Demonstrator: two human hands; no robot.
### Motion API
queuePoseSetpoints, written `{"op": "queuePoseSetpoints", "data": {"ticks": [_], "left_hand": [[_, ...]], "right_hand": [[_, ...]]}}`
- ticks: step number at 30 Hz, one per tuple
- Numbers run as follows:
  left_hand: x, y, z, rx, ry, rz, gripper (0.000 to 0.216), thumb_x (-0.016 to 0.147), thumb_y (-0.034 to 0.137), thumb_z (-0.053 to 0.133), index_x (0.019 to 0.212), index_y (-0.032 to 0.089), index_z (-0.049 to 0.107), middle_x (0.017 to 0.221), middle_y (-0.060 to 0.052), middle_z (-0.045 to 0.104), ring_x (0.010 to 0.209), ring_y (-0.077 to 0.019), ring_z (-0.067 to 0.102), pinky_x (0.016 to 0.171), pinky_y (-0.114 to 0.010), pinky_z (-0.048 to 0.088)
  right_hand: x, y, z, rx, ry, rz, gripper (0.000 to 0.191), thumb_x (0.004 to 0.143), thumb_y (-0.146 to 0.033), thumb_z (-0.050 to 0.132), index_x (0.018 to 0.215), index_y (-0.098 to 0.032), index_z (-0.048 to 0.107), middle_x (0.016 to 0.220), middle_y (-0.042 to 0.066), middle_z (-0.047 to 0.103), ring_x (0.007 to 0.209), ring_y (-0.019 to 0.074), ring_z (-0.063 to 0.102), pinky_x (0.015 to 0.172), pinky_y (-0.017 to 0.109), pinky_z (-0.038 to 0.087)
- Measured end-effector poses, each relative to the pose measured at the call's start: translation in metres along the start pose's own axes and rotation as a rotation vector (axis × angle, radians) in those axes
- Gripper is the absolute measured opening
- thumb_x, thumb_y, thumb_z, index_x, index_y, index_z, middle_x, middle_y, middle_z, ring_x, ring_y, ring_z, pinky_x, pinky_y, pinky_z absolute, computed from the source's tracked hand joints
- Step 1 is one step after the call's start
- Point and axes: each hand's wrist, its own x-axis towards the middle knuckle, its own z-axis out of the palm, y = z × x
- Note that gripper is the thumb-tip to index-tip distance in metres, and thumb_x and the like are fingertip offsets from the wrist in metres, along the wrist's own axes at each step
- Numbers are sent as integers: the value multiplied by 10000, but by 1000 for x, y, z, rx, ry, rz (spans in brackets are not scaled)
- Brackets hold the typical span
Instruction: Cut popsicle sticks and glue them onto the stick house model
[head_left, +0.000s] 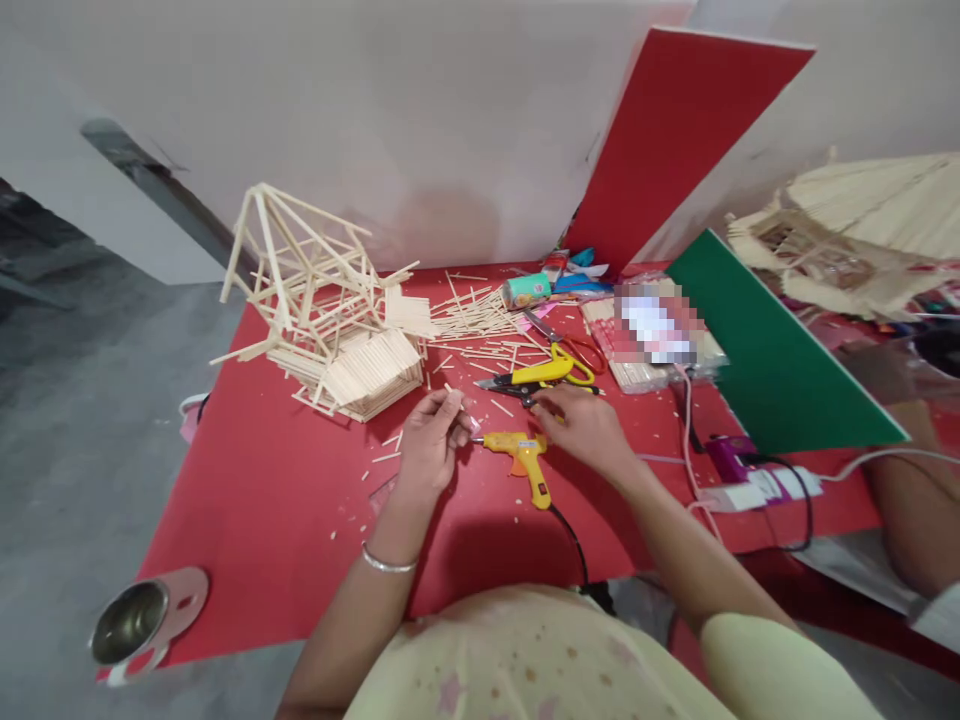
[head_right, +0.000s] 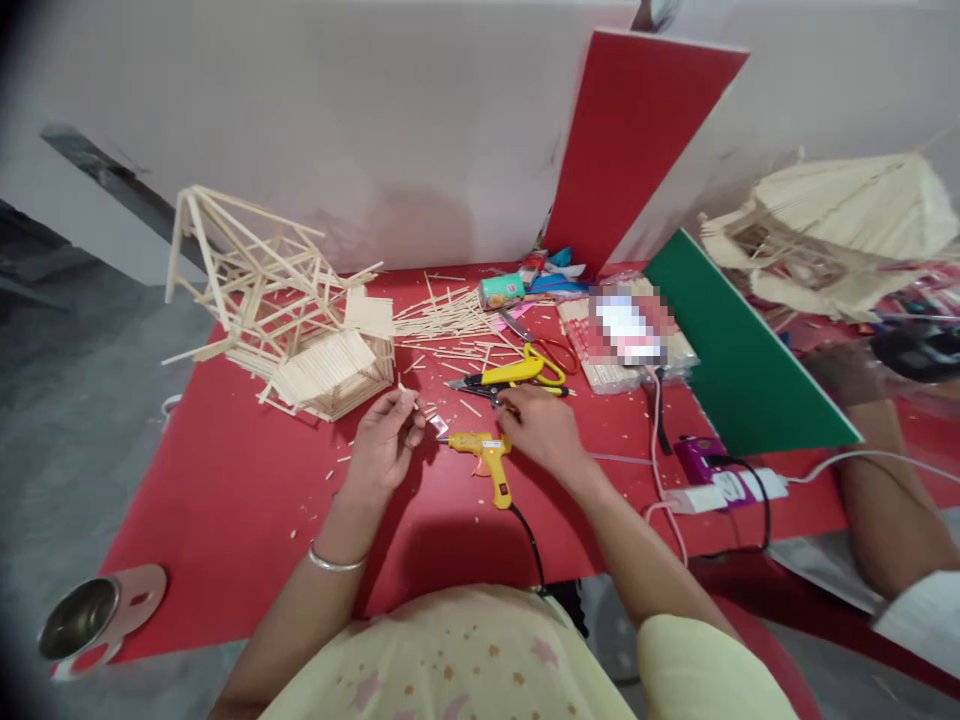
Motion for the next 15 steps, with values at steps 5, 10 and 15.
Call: {"op": "queuePoseSetpoints", "data": {"ticks": [5, 10, 15], "left_hand": [[-2, -11, 7, 64, -16, -15, 334, 649, 328, 890, 847, 153, 685, 683, 10, 660, 522, -76, 596, 419, -161, 423], [-3, -13, 11, 84, 28, -10, 347, 634, 311, 899, 856, 153, 685, 669, 14, 664, 516, -75, 603, 432, -162, 435], [1, -14, 15, 110, 24, -13, 352, 644, 321, 892, 870, 153, 683, 616, 21, 652, 481, -73, 585, 430, -160, 428]], "right_hand": [[6, 46, -5, -228, -134, 20, 463, 900, -425, 553, 1286, -178, 623, 1303, 139, 631, 1209, 294, 560, 984, 370, 430], [16, 49, -1, -334, -266, -46, 724, 760, -459, 664, 1391, -129, 532, 1391, 182, 550, 1220, 360, 506, 1013, 443, 409], [26, 41, 1, -411, -330, -56, 903, 661, -509, 735, 1411, -76, 481, 1325, 247, 547, 1217, 406, 487, 1029, 492, 384]]}}
